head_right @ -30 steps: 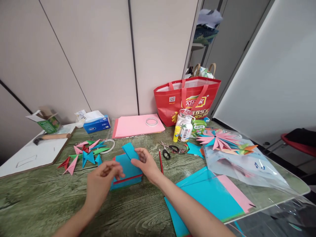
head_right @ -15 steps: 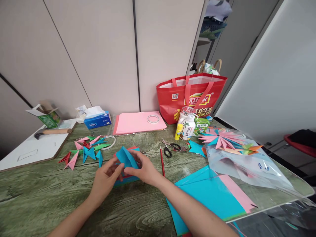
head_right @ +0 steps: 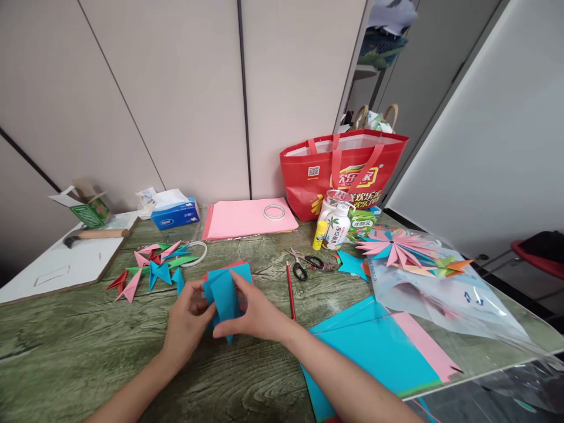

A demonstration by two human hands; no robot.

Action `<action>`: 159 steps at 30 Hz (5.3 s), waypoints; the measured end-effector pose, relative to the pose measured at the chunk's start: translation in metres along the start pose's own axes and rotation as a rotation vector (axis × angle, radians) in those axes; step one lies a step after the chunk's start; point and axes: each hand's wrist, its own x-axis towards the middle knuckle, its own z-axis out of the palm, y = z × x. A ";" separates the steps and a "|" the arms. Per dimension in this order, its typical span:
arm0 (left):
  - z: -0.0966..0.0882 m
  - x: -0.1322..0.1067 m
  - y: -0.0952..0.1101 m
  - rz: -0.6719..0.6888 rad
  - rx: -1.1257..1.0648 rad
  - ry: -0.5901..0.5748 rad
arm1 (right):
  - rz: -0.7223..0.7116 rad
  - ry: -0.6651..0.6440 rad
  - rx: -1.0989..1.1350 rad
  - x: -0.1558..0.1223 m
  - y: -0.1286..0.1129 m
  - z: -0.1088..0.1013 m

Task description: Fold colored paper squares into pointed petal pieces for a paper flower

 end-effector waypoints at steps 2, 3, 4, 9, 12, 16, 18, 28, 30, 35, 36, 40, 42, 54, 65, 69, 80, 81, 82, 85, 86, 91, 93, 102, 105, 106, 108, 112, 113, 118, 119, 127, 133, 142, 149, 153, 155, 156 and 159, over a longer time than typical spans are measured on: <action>0.001 -0.003 -0.002 -0.001 0.017 -0.002 | 0.003 0.001 -0.058 -0.004 0.001 0.003; 0.002 -0.004 -0.003 0.004 0.011 0.014 | 0.006 0.023 -0.085 -0.006 0.003 0.004; 0.003 -0.004 -0.004 0.015 -0.002 0.031 | 0.014 0.054 -0.108 -0.006 0.006 0.005; 0.001 -0.001 -0.003 0.050 0.003 0.109 | 0.005 0.248 -0.016 0.000 0.016 -0.002; -0.005 0.005 -0.002 0.098 0.054 0.096 | 0.028 0.320 0.114 0.006 0.014 -0.009; -0.015 0.011 -0.003 0.350 0.336 -0.160 | 0.058 0.374 0.152 0.009 0.013 -0.017; -0.017 0.012 -0.003 0.405 0.439 -0.308 | 0.062 0.420 0.137 0.009 0.015 -0.020; -0.022 0.020 0.000 0.372 0.387 -0.496 | 0.088 0.331 0.167 0.007 0.015 -0.025; -0.022 0.021 0.002 0.343 0.364 -0.487 | 0.080 0.307 0.149 0.007 0.015 -0.025; -0.024 0.019 0.004 0.374 0.346 -0.639 | 0.077 0.298 0.146 0.008 0.016 -0.026; -0.024 0.018 0.004 0.370 0.357 -0.664 | 0.079 0.308 0.138 0.008 0.016 -0.027; -0.023 0.018 0.000 0.349 0.414 -0.610 | 0.088 0.289 0.086 0.008 0.015 -0.028; -0.020 0.018 0.000 0.327 0.418 -0.499 | 0.079 0.259 0.041 0.007 0.013 -0.027; -0.007 0.007 0.007 0.042 0.161 -0.080 | 0.076 0.260 -0.205 0.005 0.006 -0.012; -0.003 0.009 0.014 -0.225 -0.173 -0.163 | 0.070 0.362 -0.211 0.007 0.009 -0.014; -0.002 0.009 0.011 -0.273 -0.188 -0.136 | 0.087 0.349 -0.268 0.005 0.009 -0.014; 0.000 0.008 0.011 -0.274 -0.125 -0.045 | 0.111 0.331 -0.314 0.005 0.012 -0.014; 0.000 0.008 0.010 -0.280 -0.129 -0.042 | 0.112 0.330 -0.316 0.005 0.012 -0.014; 0.000 0.008 0.009 -0.286 -0.136 -0.045 | 0.112 0.331 -0.316 0.005 0.011 -0.014; -0.001 0.009 0.007 -0.302 -0.169 -0.074 | 0.117 0.332 -0.311 0.005 0.010 -0.013; -0.002 0.009 0.007 -0.301 -0.186 -0.091 | 0.120 0.335 -0.303 0.005 0.009 -0.013; -0.004 0.011 0.011 -0.284 -0.297 -0.217 | 0.105 0.342 -0.220 0.006 0.007 -0.015; -0.004 0.011 0.014 -0.292 -0.307 -0.250 | 0.099 0.326 -0.203 0.006 0.007 -0.017; -0.002 0.008 0.012 -0.311 -0.292 -0.183 | 0.104 0.303 -0.223 0.006 0.009 -0.016; -0.002 0.008 0.011 -0.314 -0.292 -0.184 | 0.092 0.344 -0.234 0.006 0.009 -0.013; -0.002 0.008 0.011 -0.313 -0.289 -0.181 | 0.090 0.351 -0.236 0.005 0.009 -0.013; -0.002 0.008 0.010 -0.316 -0.281 -0.166 | 0.092 0.356 -0.232 0.005 0.008 -0.012; -0.001 0.008 0.010 -0.330 -0.278 -0.146 | 0.103 0.371 -0.216 0.006 0.007 -0.011; -0.001 0.008 0.009 -0.331 -0.285 -0.144 | 0.104 0.364 -0.206 0.006 0.007 -0.011; -0.001 0.007 0.007 -0.317 -0.313 -0.122 | 0.128 0.354 -0.211 0.006 0.004 -0.009; 0.000 0.006 0.006 -0.316 -0.321 -0.117 | 0.130 0.358 -0.225 0.005 0.003 -0.009; -0.002 0.009 0.009 -0.369 -0.328 -0.183 | 0.140 0.298 -0.178 0.005 0.006 -0.011; -0.006 0.012 0.012 -0.372 -0.182 -0.318 | 0.196 0.280 -0.132 0.005 0.007 -0.014; -0.002 0.007 0.014 -0.385 -0.191 -0.301 | 0.136 0.278 -0.267 0.006 0.004 -0.018; -0.002 0.006 0.011 -0.382 -0.191 -0.279 | 0.092 0.280 -0.349 0.007 0.015 -0.019; -0.002 0.006 0.005 -0.352 -0.179 -0.240 | 0.048 0.363 -0.517 0.008 0.014 -0.015; -0.001 0.007 0.004 -0.349 -0.210 -0.244 | 0.029 0.377 -0.574 0.007 0.012 -0.014; -0.001 0.007 0.003 -0.354 -0.226 -0.253 | 0.026 0.370 -0.592 0.007 0.011 -0.014; -0.002 0.007 0.005 -0.369 -0.254 -0.256 | 0.050 0.371 -0.621 0.007 0.010 -0.015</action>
